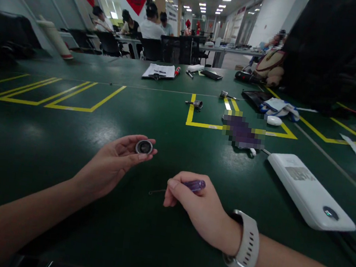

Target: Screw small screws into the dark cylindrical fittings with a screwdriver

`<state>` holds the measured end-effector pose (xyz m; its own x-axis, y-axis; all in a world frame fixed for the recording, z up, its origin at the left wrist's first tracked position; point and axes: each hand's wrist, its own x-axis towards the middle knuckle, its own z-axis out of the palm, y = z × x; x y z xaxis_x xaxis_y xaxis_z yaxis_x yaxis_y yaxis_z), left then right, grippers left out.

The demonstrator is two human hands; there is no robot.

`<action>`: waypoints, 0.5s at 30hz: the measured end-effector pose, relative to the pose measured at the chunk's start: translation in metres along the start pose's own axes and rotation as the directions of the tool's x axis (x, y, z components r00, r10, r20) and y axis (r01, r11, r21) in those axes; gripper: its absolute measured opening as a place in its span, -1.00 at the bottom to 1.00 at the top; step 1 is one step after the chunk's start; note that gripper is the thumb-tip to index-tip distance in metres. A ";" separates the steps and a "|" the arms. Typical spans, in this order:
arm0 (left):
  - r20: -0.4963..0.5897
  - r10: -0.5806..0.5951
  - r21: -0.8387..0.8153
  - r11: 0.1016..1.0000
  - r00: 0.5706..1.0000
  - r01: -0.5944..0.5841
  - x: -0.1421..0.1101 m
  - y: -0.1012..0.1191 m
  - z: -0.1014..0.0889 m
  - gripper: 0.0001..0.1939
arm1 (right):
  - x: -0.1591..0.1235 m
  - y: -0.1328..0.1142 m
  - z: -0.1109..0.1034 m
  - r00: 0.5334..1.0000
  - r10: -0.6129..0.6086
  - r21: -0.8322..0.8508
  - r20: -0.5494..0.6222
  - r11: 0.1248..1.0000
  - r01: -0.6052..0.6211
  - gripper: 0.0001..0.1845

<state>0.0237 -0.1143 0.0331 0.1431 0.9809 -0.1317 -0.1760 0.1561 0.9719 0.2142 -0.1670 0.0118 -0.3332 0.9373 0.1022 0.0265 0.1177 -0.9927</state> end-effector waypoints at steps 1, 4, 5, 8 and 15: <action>0.010 -0.009 -0.012 1.000 1.000 0.009 0.000 0.000 0.000 -0.57 | 0.000 -0.001 0.000 1.000 0.002 -0.020 0.002 1.000 -0.002 -0.68; 0.042 -0.030 -0.033 0.999 0.999 0.031 -0.001 0.000 0.000 -0.57 | 0.000 -0.007 0.001 1.000 0.003 -0.126 0.014 0.992 -0.001 -0.68; 0.051 -0.034 -0.041 0.998 0.998 0.036 -0.001 0.000 0.000 -0.59 | -0.001 -0.010 0.001 1.000 -0.005 -0.167 0.020 0.986 0.008 -0.68; 0.080 -0.056 -0.082 0.995 0.995 0.062 0.000 0.000 -0.001 -0.64 | -0.004 -0.019 0.002 0.996 -0.077 -0.301 0.047 0.949 0.088 -0.68; 0.110 -0.063 -0.163 0.983 0.992 0.081 -0.001 0.000 0.000 -0.68 | -0.012 -0.022 0.009 0.920 -0.328 -0.652 0.214 0.654 0.384 -0.80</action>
<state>0.0235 -0.1156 0.0328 0.2599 0.9504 -0.1708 -0.3204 0.2517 0.9132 0.2091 -0.1842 0.0315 -0.5171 0.7537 0.4056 0.5036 0.6511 -0.5679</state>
